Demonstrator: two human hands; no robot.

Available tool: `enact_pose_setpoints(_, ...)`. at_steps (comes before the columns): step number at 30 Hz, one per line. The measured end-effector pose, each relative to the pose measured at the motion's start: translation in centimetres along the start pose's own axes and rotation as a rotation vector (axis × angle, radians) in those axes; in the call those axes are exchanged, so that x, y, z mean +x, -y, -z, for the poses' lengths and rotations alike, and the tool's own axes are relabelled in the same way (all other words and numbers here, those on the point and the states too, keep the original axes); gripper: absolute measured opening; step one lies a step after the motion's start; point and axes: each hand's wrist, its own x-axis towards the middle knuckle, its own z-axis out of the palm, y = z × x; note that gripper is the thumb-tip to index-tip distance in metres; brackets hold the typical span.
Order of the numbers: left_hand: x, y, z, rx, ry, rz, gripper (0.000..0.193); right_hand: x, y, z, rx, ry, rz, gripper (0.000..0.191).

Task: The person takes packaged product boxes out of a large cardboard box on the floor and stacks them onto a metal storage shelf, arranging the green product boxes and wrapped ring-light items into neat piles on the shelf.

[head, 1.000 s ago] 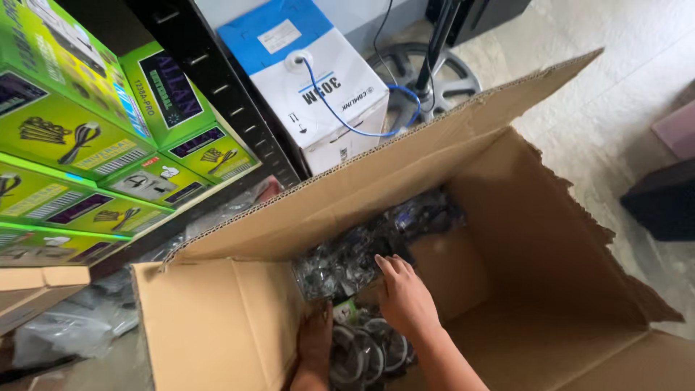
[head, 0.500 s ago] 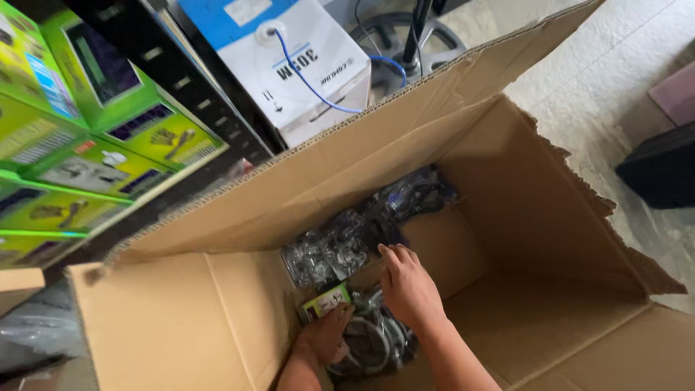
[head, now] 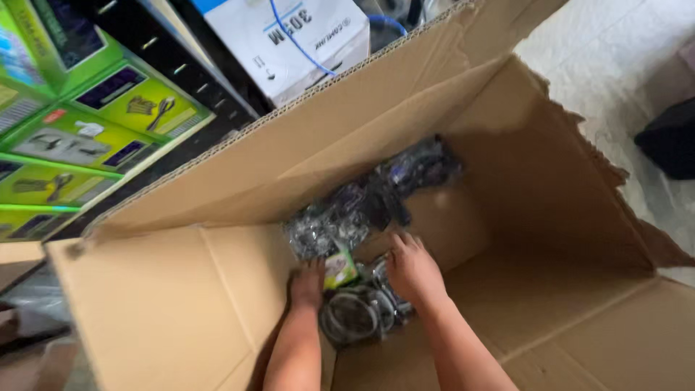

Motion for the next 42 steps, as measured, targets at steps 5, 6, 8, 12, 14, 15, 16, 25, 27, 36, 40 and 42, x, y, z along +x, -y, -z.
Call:
enact_pose_setpoints(5,0.3,-2.5,10.9,-0.093,0.136,0.057,0.064,0.0,3.3,0.1,0.037,0.03,0.047,0.058)
enact_pose_setpoints(6,0.2,-2.9,13.8,-0.134,0.124,0.047,0.07,0.1,4.1,0.4,0.021,0.072,0.017,0.064)
enact_pose_setpoints(8,-0.1,-3.2,19.8,-0.189,0.078,0.025,0.081,0.5,5.7,1.7,0.011,0.045,0.044,0.075)
enact_pose_setpoints(12,-2.6,-2.0,31.3,-0.406,-0.013,-0.141,0.071,-0.1,8.2,6.9,0.136,-0.009,0.133,0.112)
enact_pose_setpoints(14,-4.0,-0.8,36.7,-0.607,0.022,-0.2,0.083,-0.3,10.2,10.4,0.186,0.051,0.112,0.131)
enact_pose_setpoints(15,-4.8,-0.1,39.1,-0.675,0.03,-0.222,0.087,-0.8,11.4,12.3,0.172,0.101,0.089,0.135)
enact_pose_setpoints(16,-5.8,0.5,41.2,-0.743,0.042,-0.244,0.09,-1.1,13.1,14.1,0.158,0.156,0.063,0.138)
enact_pose_setpoints(25,-12.3,5.4,54.3,-1.241,-0.44,-0.142,0.078,-6.6,31.2,28.3,0.183,-0.119,0.255,0.097)
enact_pose_setpoints(27,-13.7,5.9,57.6,-1.203,-0.537,-0.063,0.068,-7.5,35.2,29.8,0.144,-0.231,0.216,0.097)
enact_pose_setpoints(36,-19.9,12.9,71.3,-0.275,-0.628,-0.016,0.073,-10.7,48.0,33.0,-0.075,-0.501,0.138,0.101)
enact_pose_setpoints(40,-19.3,16.4,72.0,-0.182,-0.216,0.11,0.088,-10.2,52.5,32.4,-0.162,-0.583,0.117,0.083)
enact_pose_setpoints(42,-19.0,17.2,70.9,-0.163,-0.13,0.125,0.092,-9.6,54.6,31.8,-0.183,-0.614,0.099,0.078)
